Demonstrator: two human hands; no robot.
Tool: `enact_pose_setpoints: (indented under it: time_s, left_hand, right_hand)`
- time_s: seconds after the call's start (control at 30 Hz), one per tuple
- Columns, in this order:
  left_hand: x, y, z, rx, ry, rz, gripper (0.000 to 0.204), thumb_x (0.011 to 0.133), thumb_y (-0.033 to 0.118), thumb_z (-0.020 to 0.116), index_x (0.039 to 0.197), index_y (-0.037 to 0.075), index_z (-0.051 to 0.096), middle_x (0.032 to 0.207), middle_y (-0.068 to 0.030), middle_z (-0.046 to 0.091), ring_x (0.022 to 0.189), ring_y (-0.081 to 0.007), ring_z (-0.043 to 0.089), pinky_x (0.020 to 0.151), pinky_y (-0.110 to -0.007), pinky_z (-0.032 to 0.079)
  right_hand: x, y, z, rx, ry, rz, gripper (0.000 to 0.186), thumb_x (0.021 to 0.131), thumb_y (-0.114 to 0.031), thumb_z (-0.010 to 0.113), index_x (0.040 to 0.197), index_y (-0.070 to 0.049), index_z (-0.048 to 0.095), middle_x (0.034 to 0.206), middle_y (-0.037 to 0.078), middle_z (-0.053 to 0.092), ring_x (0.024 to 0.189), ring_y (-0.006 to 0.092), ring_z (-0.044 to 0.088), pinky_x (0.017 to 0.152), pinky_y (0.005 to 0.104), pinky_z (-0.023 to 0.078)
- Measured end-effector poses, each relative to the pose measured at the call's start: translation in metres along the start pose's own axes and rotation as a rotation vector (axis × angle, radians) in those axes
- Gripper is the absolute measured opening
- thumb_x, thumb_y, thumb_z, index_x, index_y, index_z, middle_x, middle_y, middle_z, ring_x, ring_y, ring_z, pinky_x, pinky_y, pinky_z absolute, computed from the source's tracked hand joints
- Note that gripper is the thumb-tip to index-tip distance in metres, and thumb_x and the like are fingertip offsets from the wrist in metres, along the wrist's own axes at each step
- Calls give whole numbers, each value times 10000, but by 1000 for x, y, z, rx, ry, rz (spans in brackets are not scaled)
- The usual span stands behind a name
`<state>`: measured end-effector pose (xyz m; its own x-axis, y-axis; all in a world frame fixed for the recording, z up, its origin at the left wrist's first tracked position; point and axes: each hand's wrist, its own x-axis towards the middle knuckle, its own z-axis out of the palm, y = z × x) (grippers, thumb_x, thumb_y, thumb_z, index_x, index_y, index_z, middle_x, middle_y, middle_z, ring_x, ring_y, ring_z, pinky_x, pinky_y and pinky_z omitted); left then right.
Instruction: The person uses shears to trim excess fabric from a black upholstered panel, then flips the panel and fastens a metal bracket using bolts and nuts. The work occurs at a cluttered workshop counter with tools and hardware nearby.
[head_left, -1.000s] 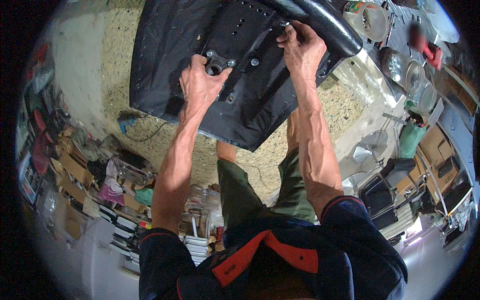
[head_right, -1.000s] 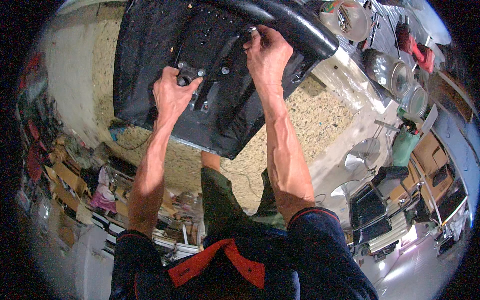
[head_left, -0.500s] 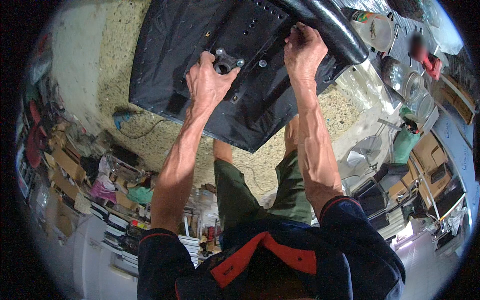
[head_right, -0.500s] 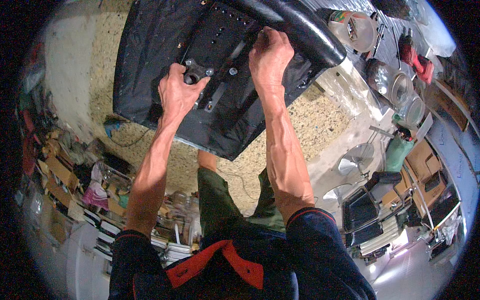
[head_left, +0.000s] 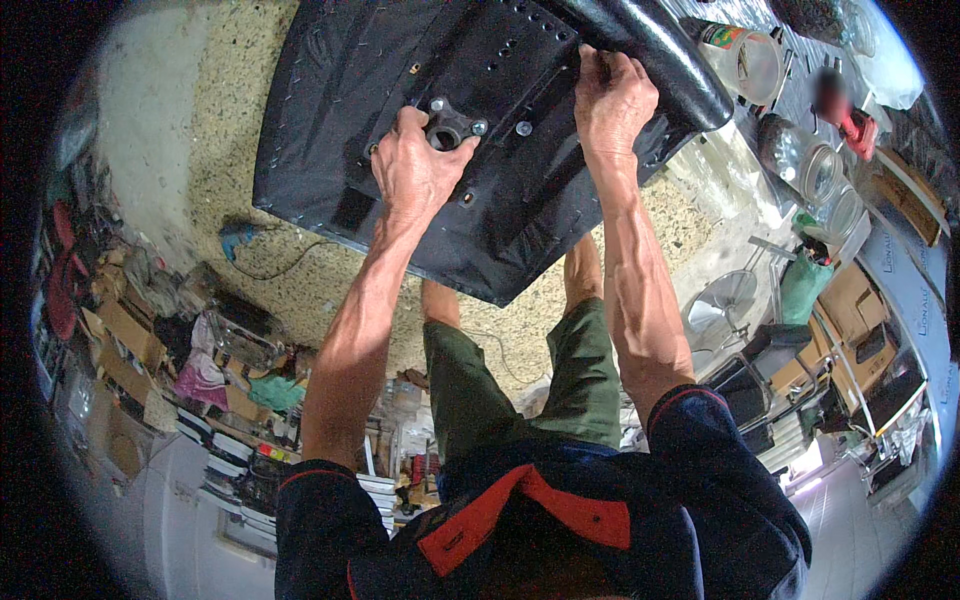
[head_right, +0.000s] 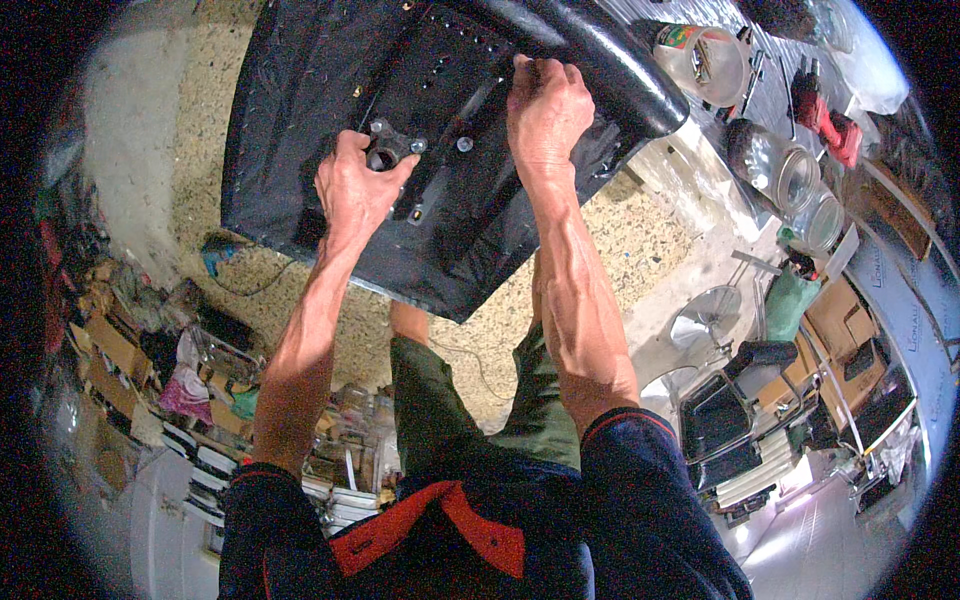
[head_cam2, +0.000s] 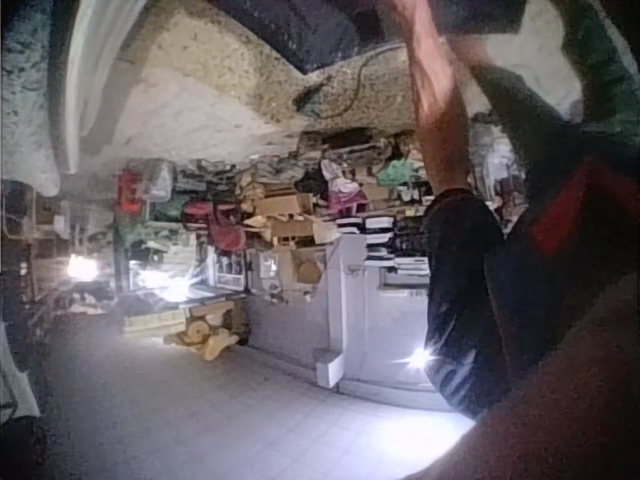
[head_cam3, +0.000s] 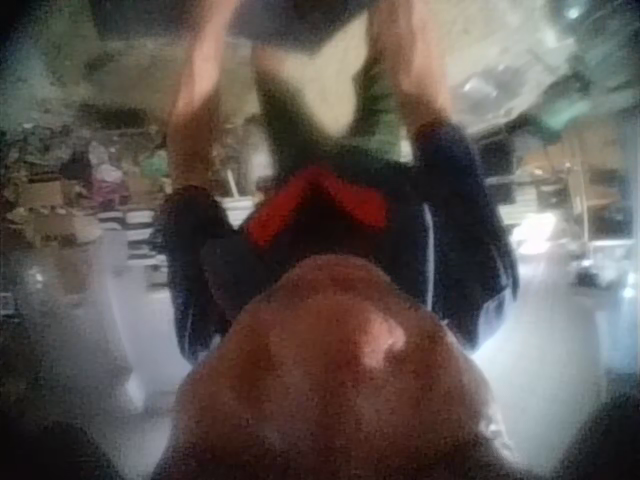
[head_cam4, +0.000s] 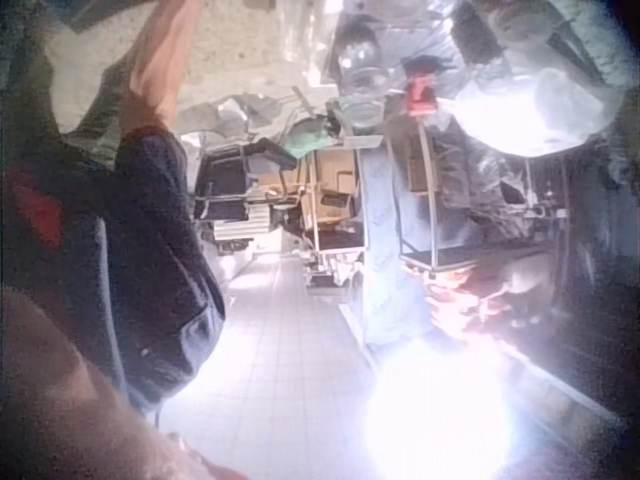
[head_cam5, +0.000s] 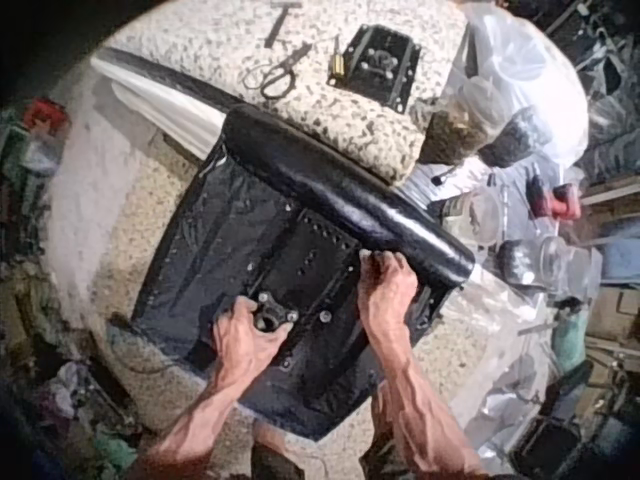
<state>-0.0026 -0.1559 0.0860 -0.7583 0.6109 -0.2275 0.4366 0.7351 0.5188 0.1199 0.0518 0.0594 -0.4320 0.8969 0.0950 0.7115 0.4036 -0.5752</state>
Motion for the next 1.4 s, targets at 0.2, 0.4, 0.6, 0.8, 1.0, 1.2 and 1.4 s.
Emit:
enact_pose_setpoints:
  time_s: [0.2,0.4,0.6,0.8,1.0,1.2,1.4]
  left_hand:
    - [2,-1,3,24,33,10,583,675,360,992,996,0,664,731,-161,708,698,-370,733,658,-477,558]
    - [1,-4,5,66,54,27,584,676,367,993,994,6,662,730,-162,709,700,-369,734,653,-475,559]
    - [0,-5,7,41,57,42,594,668,374,998,986,8,655,715,-157,697,685,-368,724,634,-480,543]
    - [-2,-5,6,49,77,34,583,669,371,997,992,21,661,712,-148,691,670,-368,711,628,-487,535]
    - [0,-5,8,50,59,26,582,666,377,998,985,20,666,739,-160,714,694,-379,724,649,-492,546]
    - [-1,-3,6,42,52,8,598,656,382,1003,995,15,673,742,-165,714,700,-379,722,660,-497,548]
    - [-1,-6,8,49,73,34,601,650,385,1006,989,14,677,747,-163,711,708,-375,721,659,-484,549]
  right_hand:
    - [-6,3,1,114,37,-67,207,934,-212,779,917,-12,726,895,226,710,814,455,706,729,534,564]
    - [-5,-1,2,23,-55,111,161,923,-163,779,964,-17,726,921,229,706,825,445,705,734,521,559]
    - [-6,7,10,139,113,-99,122,914,-124,785,951,-23,729,880,221,692,791,435,695,706,516,555]
    - [0,2,8,92,62,-105,142,905,-101,805,970,20,770,884,206,732,806,378,741,730,419,584]
    - [-1,5,5,101,56,-91,161,903,-119,811,967,22,766,905,214,744,776,378,740,721,426,582]
    - [-1,1,4,105,52,-67,142,929,-161,772,941,-24,736,897,207,716,806,439,704,727,512,565]
    - [-3,2,6,34,27,49,202,922,-204,790,943,-13,728,894,217,723,826,439,714,727,510,563]
